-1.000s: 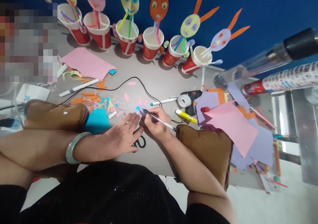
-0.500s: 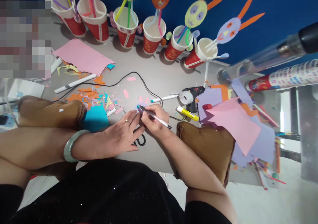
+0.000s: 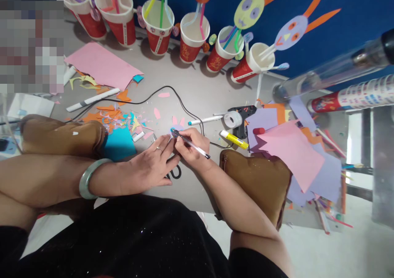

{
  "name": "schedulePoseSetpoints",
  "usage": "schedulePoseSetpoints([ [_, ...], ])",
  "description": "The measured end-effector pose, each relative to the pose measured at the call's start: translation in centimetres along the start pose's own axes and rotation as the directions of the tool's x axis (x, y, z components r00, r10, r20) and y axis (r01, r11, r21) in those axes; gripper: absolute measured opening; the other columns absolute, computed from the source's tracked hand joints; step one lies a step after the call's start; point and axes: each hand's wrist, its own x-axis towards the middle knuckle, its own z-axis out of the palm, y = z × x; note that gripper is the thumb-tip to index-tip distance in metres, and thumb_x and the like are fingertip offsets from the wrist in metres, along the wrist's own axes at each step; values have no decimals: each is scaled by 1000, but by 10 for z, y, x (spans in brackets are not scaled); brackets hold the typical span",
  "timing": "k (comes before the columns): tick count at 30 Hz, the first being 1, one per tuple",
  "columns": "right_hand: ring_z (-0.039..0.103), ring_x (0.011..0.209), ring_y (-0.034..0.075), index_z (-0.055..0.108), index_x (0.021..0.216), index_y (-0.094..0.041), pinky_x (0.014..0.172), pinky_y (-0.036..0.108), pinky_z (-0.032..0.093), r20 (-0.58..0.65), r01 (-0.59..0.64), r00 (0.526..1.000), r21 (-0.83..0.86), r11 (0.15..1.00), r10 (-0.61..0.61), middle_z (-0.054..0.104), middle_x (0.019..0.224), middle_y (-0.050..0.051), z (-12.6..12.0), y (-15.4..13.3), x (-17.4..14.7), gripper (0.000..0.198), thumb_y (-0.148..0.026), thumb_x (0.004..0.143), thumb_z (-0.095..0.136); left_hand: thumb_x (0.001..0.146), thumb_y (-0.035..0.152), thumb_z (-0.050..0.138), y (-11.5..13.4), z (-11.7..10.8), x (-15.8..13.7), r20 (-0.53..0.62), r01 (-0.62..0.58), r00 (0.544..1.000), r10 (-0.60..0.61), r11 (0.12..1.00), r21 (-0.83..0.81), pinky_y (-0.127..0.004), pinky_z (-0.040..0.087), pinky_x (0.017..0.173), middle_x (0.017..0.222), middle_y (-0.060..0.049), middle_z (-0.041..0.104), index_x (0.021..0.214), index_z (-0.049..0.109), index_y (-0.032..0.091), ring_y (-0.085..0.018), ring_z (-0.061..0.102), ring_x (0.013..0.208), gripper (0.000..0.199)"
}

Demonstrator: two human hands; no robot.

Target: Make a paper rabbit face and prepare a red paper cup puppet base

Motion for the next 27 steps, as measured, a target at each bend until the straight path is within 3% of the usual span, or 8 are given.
schedulePoseSetpoints([
  [18, 70, 65, 16, 63, 92, -25, 61, 29, 58, -2, 56, 998, -14, 998, -56, 74, 77, 1, 2, 0, 1, 9, -32, 91, 59, 80, 68, 73, -2, 5, -3, -27, -34, 999, 33, 999, -10, -62, 32, 119, 145, -41, 48, 140, 46, -6, -49, 49, 138, 99],
  [27, 68, 63, 14, 63, 96, -24, 61, 27, 57, -41, 115, 993, -6, 993, -115, 73, 78, -1, 3, 1, 1, 7, -30, 92, 62, 77, 63, 78, -3, -6, 2, 35, 17, 999, -13, 996, -90, -64, 36, 116, 142, -35, 55, 136, 56, -1, -48, 54, 135, 90],
])
